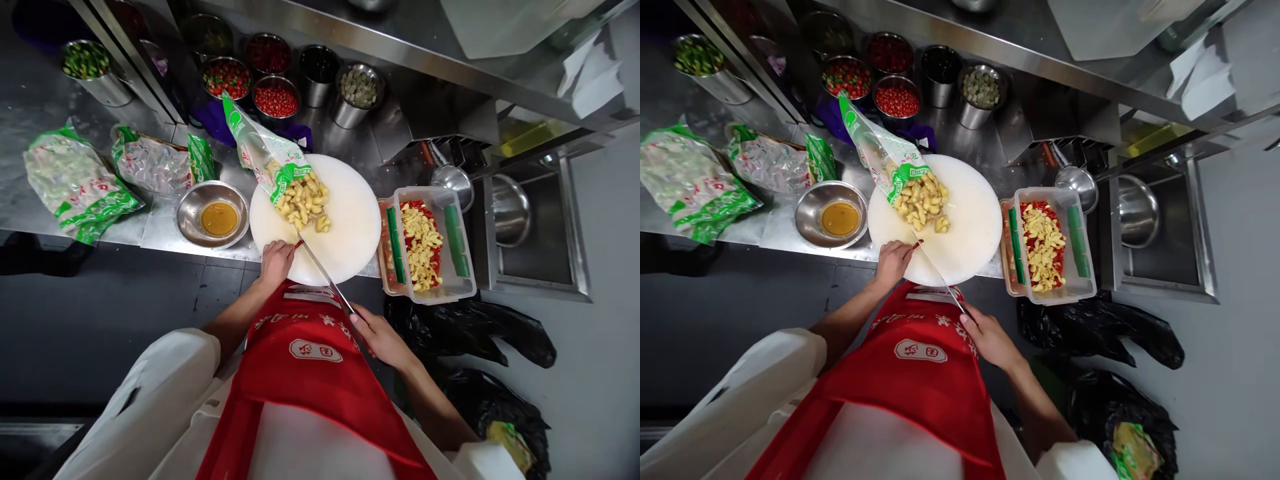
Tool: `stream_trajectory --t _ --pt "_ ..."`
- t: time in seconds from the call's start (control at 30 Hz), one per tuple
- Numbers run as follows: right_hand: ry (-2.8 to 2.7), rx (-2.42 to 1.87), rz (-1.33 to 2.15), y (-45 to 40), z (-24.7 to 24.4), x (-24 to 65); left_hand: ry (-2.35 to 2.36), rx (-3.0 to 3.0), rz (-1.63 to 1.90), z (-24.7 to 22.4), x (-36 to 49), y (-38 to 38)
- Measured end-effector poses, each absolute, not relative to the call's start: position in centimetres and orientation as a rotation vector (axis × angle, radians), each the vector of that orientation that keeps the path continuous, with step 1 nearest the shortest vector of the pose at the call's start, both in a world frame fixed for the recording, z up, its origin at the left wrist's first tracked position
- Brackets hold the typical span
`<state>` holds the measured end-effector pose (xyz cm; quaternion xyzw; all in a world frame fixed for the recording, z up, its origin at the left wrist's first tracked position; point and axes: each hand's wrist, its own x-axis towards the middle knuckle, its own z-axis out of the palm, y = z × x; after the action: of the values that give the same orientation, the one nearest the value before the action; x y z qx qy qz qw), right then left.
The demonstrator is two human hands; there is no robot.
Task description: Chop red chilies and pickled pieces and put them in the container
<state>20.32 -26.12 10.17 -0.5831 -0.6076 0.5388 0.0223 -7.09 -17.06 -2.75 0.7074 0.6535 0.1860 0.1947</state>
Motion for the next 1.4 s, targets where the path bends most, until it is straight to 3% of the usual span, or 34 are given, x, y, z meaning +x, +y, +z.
stream_trajectory --t 0.43,0.67,1.07,1.27,1.4 --pt "-2.058 -1.669 1.640 -25.8 10.2 22.3 1.888 1.973 0.597 -3.7 -7.4 -17.4" --pt "-2.116 -1.524 1.633 -22.6 7.6 21.0 1.908 1.944 0.473 -2.7 -7.0 -17.0" --pt "-1.329 -1.495 1.871 -24.3 4.9 31.0 1.734 2.138 0.173 -0.9 -3.3 -12.7" --pt "-0.889 -1.421 1.933 -24.2 2.8 32.2 1.735 1.637 0.515 0.7 2.2 -10.7" --pt "-0.752 -1.425 1.961 -23.6 2.4 32.6 1.362 1.446 0.854 4.0 11.1 -8.6"
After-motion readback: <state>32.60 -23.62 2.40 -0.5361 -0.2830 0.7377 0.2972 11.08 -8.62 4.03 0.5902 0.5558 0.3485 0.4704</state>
